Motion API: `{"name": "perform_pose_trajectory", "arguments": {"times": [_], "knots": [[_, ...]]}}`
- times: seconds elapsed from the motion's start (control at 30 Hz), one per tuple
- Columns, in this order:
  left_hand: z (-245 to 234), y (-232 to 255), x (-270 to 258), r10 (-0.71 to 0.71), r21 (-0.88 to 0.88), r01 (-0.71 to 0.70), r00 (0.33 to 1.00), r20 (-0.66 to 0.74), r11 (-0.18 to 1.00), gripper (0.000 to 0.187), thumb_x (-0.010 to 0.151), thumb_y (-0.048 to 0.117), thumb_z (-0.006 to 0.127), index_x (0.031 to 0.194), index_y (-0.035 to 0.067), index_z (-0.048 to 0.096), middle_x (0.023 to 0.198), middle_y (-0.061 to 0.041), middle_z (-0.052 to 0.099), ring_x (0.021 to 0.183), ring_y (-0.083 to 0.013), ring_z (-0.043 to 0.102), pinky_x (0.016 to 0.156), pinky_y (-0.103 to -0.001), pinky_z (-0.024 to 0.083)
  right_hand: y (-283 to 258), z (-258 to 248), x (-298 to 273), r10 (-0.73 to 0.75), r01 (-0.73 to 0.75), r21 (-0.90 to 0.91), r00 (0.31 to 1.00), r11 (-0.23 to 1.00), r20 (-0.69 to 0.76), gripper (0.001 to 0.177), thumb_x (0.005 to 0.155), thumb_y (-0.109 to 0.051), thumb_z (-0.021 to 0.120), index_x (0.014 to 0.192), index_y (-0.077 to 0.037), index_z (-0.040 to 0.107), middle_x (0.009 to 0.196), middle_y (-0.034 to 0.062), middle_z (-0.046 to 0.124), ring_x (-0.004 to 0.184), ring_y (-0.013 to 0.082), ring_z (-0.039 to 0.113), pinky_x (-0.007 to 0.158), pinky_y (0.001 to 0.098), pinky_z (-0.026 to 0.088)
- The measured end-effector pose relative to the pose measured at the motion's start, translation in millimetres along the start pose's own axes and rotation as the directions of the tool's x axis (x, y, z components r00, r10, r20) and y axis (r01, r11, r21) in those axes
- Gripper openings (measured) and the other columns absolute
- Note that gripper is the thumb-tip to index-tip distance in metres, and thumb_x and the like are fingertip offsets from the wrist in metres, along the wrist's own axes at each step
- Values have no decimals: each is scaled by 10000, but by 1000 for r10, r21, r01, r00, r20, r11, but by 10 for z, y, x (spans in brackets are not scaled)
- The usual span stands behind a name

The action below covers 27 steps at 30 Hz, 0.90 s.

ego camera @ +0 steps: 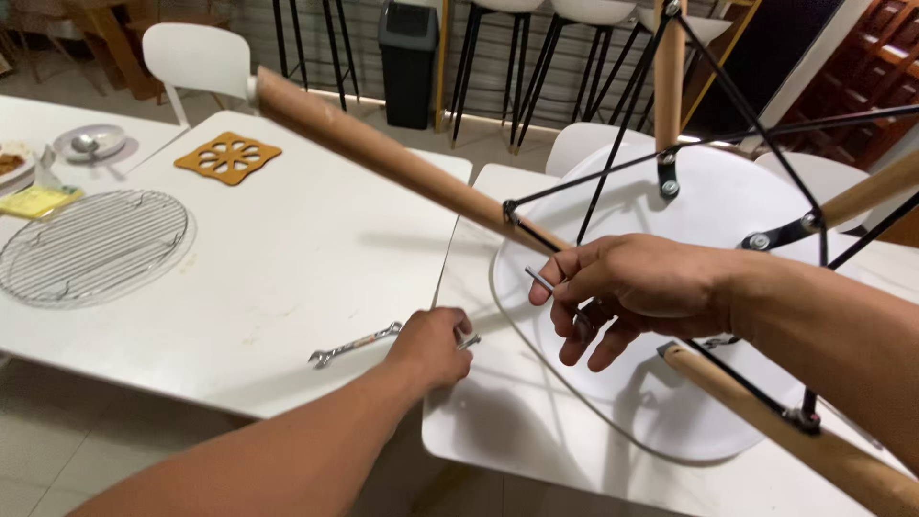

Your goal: The person disassembles a white chair with wooden legs and a metal frame. They flip the chair upside down, then use a wrench and Allen key to loosen and remove bolts and screws from the leg joints, detaching the legs from the seat.

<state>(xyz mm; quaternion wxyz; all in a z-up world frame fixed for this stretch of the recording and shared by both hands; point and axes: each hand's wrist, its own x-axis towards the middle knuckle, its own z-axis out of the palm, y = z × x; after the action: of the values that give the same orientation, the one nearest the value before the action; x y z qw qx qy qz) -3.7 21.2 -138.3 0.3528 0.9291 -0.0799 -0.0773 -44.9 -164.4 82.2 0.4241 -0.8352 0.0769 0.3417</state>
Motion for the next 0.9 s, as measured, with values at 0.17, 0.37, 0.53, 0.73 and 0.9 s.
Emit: {"name": "perform_pose_trajectory", "arguments": {"times": [0.17, 0.37, 0.53, 0.73, 0.9], "knots": [[-84, 104, -59, -49, 9, 49, 998, 46, 999, 369, 794, 162, 776, 1148, 95, 697, 1127, -117, 720, 1054, -274, 703, 966, -367, 537, 8, 68, -3, 36, -35, -106, 999, 994, 8, 171, 1001, -152, 475, 1120, -104, 589, 855, 143, 692, 750, 266, 764, 638, 343, 638], [-230, 347, -261, 15, -118, -26, 996, -89, 993, 345, 817, 196, 761, 1136, 75, 708, 1145, -106, 720, 1050, -275, 705, 931, -375, 555, 84, 84, 45, 2, -2, -156, 1000, 988, 1, 226, 1015, -209, 499, 1160, -91, 628, 853, 121, 687, 727, 214, 732, 680, 336, 641], [-356, 702, -387, -38, -419, -24, 990, -139, 908, 280, 842, 207, 724, 1082, 64, 736, 1033, -76, 776, 945, -193, 745, 860, -326, 586, 152, 7, 58, -45, 39, -129, 998, 991, -43, 231, 947, -200, 657, 1067, -18, 733, 827, 71, 723, 717, 163, 715, 715, 321, 627], [-582, 1123, -519, -152, -698, 39, 983, -102, 715, 238, 867, 223, 706, 976, 25, 780, 908, -97, 779, 795, -166, 706, 746, -337, 600, 167, -273, 36, -140, 147, 74, 986, 986, -93, 264, 936, -228, 648, 1062, -26, 762, 757, 49, 665, 684, 150, 657, 661, 326, 582], [-730, 1451, -517, -86, -612, -115, 953, -289, 782, 227, 868, 242, 688, 923, 49, 794, 807, -70, 794, 742, -161, 741, 726, -324, 589, 136, -428, 122, -258, 291, 144, 943, 946, -212, 269, 952, -249, 619, 1037, -12, 716, 780, 49, 650, 676, 140, 606, 637, 321, 545]]}}
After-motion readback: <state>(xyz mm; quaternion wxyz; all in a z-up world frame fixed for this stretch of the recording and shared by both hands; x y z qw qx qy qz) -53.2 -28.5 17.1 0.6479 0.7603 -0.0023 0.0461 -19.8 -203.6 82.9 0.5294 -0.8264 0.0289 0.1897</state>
